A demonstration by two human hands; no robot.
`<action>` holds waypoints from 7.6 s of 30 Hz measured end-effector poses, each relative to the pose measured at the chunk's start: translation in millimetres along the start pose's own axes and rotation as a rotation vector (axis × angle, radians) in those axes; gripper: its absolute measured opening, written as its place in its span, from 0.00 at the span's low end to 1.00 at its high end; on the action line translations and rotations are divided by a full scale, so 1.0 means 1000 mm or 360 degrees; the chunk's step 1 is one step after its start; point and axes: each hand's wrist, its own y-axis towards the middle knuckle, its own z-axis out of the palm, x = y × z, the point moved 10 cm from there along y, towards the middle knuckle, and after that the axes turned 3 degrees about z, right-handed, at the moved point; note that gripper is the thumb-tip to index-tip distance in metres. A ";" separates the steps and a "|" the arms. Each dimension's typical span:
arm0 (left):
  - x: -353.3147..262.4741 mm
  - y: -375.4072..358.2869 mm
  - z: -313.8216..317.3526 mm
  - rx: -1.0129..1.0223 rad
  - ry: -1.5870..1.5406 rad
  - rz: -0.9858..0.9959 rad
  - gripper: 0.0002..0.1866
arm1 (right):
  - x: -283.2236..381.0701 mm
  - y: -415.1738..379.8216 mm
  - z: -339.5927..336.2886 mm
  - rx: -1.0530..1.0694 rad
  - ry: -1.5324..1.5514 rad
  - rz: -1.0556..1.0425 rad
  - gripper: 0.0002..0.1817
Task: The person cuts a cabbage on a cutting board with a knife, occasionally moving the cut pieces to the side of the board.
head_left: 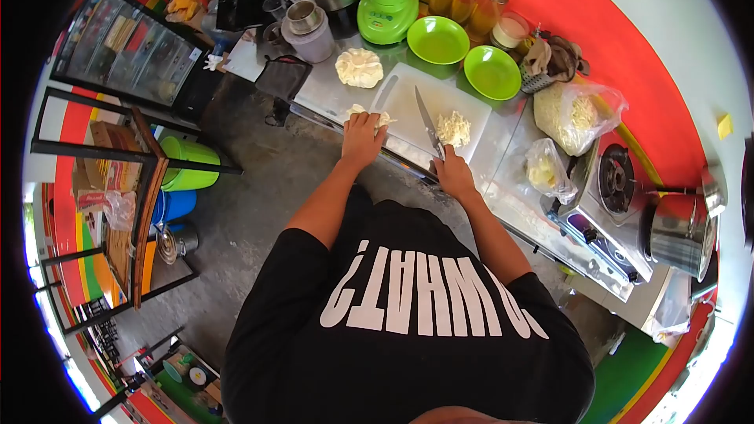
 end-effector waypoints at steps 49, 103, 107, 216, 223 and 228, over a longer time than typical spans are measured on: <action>-0.036 0.068 0.059 0.0508 -0.0876 0.1127 0.06 | 0.095 -0.025 0.075 -0.0621 -0.0068 0.1032 0.14; -0.020 0.076 0.053 0.0390 -0.0998 0.0971 0.06 | 0.103 0.011 0.066 -0.0536 -0.0085 0.1163 0.14; -0.022 0.074 0.055 0.0396 -0.1000 0.0997 0.06 | 0.111 0.003 0.062 -0.0457 -0.0111 0.1142 0.13; -0.040 0.063 0.050 0.0224 -0.0523 0.1167 0.04 | 0.033 -0.024 0.042 -0.0267 -0.0248 0.0579 0.17; -0.045 0.061 0.048 0.0248 -0.0573 0.0999 0.08 | -0.003 -0.032 0.021 -0.0186 -0.0080 0.0493 0.16; -0.039 0.061 0.050 0.0284 -0.0669 0.0671 0.13 | 0.008 -0.032 0.016 -0.0150 0.0114 0.0374 0.18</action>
